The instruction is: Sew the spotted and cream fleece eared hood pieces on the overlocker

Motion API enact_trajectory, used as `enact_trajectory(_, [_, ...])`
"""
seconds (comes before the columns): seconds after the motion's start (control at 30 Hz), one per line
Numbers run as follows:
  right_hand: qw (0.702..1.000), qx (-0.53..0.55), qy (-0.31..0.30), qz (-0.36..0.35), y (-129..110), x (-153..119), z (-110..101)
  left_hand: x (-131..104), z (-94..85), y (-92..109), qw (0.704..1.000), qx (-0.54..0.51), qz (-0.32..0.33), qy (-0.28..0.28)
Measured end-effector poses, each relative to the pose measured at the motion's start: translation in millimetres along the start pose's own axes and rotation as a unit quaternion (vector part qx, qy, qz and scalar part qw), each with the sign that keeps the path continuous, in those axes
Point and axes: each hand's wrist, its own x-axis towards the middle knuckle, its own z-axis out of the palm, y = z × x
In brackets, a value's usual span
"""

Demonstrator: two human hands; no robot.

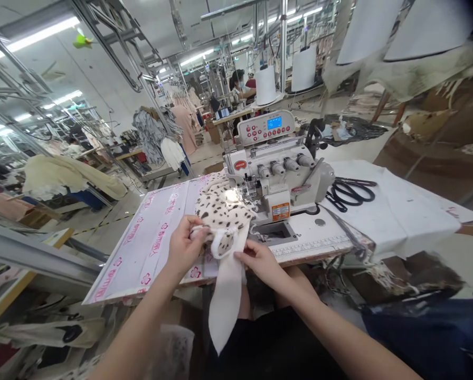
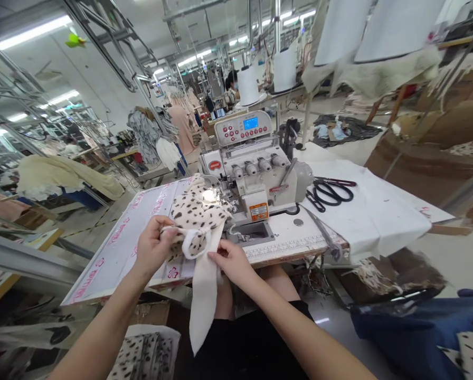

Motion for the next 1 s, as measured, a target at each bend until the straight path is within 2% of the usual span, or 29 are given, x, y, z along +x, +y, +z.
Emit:
enact_trajectory(0.1, [0.998, 0.047, -0.029, -0.035, -7, -8, -8, 1, -7.8, 4, 0.991, 0.051, 0.050, -0.117])
enact_trajectory(0.17, [0.989, 0.138, -0.054, -0.004, -9, -12, -14, 0, -11.2, 5, 0.978, 0.090, 0.087, -0.169])
enact_trajectory(0.3, [0.932, 0.343, -0.077, 0.089, -9, -11, -6, 7, -21.9, 15, 0.953, 0.160, 0.130, -0.220])
enact_trajectory(0.4, [0.908, 0.393, -0.077, 0.123, -6, -5, 15, 21, -35.7, 35, 0.936, 0.202, 0.150, -0.246])
enact_trajectory(0.47, [0.915, 0.378, -0.058, 0.132, -2, -3, 25, 29, -41.8, 50, 0.926, 0.239, 0.159, -0.245])
enact_trajectory(0.53, [0.930, 0.347, -0.029, 0.120, 1, -4, 25, 31, -41.5, 61, 0.913, 0.280, 0.153, -0.256])
enact_trajectory(0.67, [0.976, 0.212, 0.045, 0.013, 5, -8, 1, 18, -28.6, 71, 0.874, 0.344, 0.134, -0.316])
enact_trajectory(0.73, [0.987, 0.135, 0.080, -0.043, 6, -7, -11, 8, -23.2, 76, 0.857, 0.334, 0.148, -0.363])
enact_trajectory(0.83, [0.983, 0.084, 0.135, -0.089, 11, -1, -18, 4, -14.0, 88, 0.845, 0.245, 0.165, -0.446])
enact_trajectory(0.9, [0.979, 0.065, 0.156, -0.112, 16, 2, -16, 10, -0.6, 92, 0.869, 0.187, 0.185, -0.420])
enact_trajectory(0.97, [0.978, 0.024, 0.156, -0.134, 20, 2, -13, 22, 19.5, 86, 0.899, 0.167, 0.246, -0.321])
enact_trajectory(1.0, [0.978, -0.004, 0.152, -0.142, 21, 2, -12, 28, 30.4, 80, 0.905, 0.177, 0.283, -0.266])
